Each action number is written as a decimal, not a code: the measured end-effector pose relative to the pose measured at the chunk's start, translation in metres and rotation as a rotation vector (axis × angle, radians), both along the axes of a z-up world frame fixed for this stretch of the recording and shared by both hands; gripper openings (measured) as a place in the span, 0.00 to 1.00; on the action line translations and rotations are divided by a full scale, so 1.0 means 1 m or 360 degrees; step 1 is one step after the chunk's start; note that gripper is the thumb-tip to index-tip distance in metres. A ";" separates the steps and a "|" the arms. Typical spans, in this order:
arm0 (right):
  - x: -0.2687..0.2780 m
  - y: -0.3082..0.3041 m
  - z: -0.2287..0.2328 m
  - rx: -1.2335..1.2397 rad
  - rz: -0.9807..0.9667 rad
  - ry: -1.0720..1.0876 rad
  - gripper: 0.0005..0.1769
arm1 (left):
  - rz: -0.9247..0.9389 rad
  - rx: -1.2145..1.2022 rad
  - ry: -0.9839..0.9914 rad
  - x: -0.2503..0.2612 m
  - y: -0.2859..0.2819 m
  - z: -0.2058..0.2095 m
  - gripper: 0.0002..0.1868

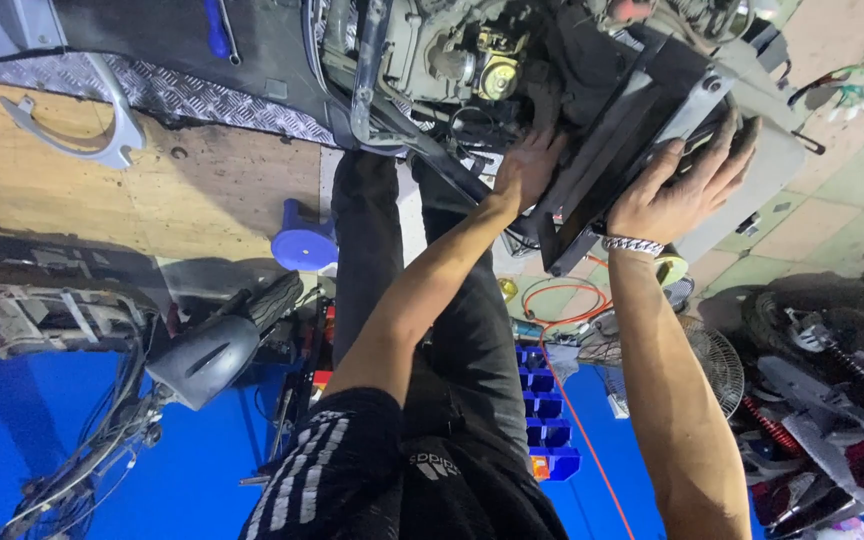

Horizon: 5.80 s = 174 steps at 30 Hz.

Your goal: The person works on the internal engine components of a motorcycle, using their hands to manipulate wires and small parts. They then stand up and move to the front of the vehicle to handle the handlebars.

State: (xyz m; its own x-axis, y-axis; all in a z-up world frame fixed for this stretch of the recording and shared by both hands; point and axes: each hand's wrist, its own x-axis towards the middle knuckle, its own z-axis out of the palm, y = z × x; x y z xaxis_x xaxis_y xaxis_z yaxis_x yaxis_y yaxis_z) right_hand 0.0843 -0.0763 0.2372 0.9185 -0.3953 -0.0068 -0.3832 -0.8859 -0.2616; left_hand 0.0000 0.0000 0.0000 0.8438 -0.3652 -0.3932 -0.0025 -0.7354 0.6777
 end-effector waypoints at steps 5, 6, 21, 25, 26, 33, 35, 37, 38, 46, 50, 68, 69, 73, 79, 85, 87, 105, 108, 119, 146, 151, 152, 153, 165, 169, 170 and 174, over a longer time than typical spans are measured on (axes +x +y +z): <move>0.000 0.000 0.003 0.0009 0.0008 0.0014 0.27 | -0.0338 -0.0323 0.0541 0.001 0.011 0.003 0.29; 0.002 0.002 0.004 0.0005 0.0009 0.0029 0.26 | -0.0388 -0.0330 0.0362 -0.004 -0.002 -0.020 0.37; -0.001 -0.001 -0.005 -0.0069 -0.0078 -0.0009 0.28 | -0.0460 -0.0474 0.0627 0.072 0.060 0.067 0.24; -0.003 0.000 0.002 -0.0003 -0.0093 -0.0019 0.29 | -0.0298 -0.0554 0.0414 0.063 0.113 0.056 0.18; -0.005 -0.001 0.000 0.0014 -0.0084 -0.0072 0.33 | -0.0120 -0.0703 0.0373 0.063 0.126 0.063 0.14; -0.035 0.081 0.010 0.0696 0.0662 -0.0292 0.19 | 0.0486 -0.0873 0.0226 0.057 0.163 0.075 0.14; -0.021 0.096 -0.031 0.0826 0.0586 -0.0227 0.24 | 0.0547 -0.0894 0.0177 0.049 0.146 0.069 0.09; -0.009 0.105 -0.072 0.0945 0.0514 -0.0185 0.30 | 0.0601 -0.0926 0.0108 0.045 0.131 0.051 0.07; -0.006 0.106 -0.092 0.1057 0.0362 -0.0133 0.24 | 0.0615 -0.0937 0.0158 0.040 0.124 0.037 0.09; 0.000 0.065 -0.204 0.1129 -0.0688 -0.0184 0.11 | 0.0673 -0.0771 0.0625 0.074 0.143 0.023 0.17; 0.014 0.058 -0.233 0.1226 -0.1105 -0.0181 0.12 | 0.0817 -0.0795 0.0592 0.137 0.173 0.028 0.18; 0.059 0.074 -0.236 0.1256 -0.0515 0.0161 0.23 | 0.0641 -0.0957 0.1112 0.217 0.169 -0.013 0.10; 0.059 0.078 -0.239 0.1517 -0.0506 0.0291 0.21 | 0.0547 -0.0969 0.1032 0.218 0.168 -0.012 0.09; 0.078 0.080 -0.227 0.1509 0.0026 0.0349 0.24 | 0.0606 -0.0945 0.0923 0.223 0.170 -0.026 0.12; 0.067 0.073 -0.250 0.1613 -0.0542 0.0509 0.09 | 0.0356 -0.0481 0.0655 0.213 0.185 -0.036 0.10; 0.087 0.080 -0.233 0.1472 -0.0104 0.0506 0.04 | 0.0099 -0.0251 0.0375 0.192 0.186 -0.061 0.13; 0.091 0.084 -0.231 0.1349 -0.0062 0.0395 0.06 | 0.0287 -0.0281 0.0793 0.188 0.182 -0.067 0.12; 0.092 0.091 -0.240 0.1139 -0.0095 0.0329 0.10 | 0.0006 -0.0027 0.0735 0.202 0.191 -0.032 0.23; 0.094 0.093 -0.241 0.0981 -0.0036 0.0442 0.11 | 0.0042 -0.0049 0.0665 0.194 0.190 -0.044 0.25; 0.094 0.097 -0.246 0.1085 0.0058 0.0354 0.07 | 0.0521 -0.0176 0.0613 0.165 0.180 -0.075 0.13; 0.102 0.098 -0.258 0.1098 -0.0040 0.0584 0.06 | 0.2281 -0.1606 0.1874 0.126 0.161 -0.029 0.04; 0.102 0.096 -0.255 0.1035 0.0133 0.0509 0.06 | 0.2279 -0.2177 0.1991 0.130 0.161 -0.018 0.05; 0.102 0.096 -0.254 0.1098 0.0182 0.0483 0.04 | 0.2367 -0.2310 0.2046 0.131 0.161 -0.016 0.05; 0.103 0.096 -0.253 0.1160 0.0232 0.0456 0.04 | 0.2454 -0.2447 0.2099 0.133 0.161 -0.014 0.06; 0.114 0.104 -0.245 0.1131 0.0080 0.0826 0.11 | 0.2640 -0.2894 0.2099 0.119 0.157 -0.019 0.13; 0.097 0.097 -0.281 0.0826 0.0234 0.0704 0.10 | 0.2490 -0.2900 0.2216 0.123 0.172 -0.018 0.09; 0.095 0.096 -0.294 0.0605 0.0206 0.0842 0.12 | 0.2441 -0.2630 0.2193 0.121 0.174 -0.025 0.11; 0.069 0.078 -0.363 -0.0318 0.0490 0.1259 0.28 | 0.2305 -0.2211 0.2142 0.124 0.177 -0.037 0.13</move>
State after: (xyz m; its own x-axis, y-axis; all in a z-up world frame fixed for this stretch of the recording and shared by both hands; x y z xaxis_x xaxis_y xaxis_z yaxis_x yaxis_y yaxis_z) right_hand 0.1536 0.0018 -0.1254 0.7398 -0.1919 -0.6449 -0.1224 -0.9809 0.1515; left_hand 0.1236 0.1775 -0.0371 0.2976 -0.4411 -0.8467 0.5468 0.8057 -0.2276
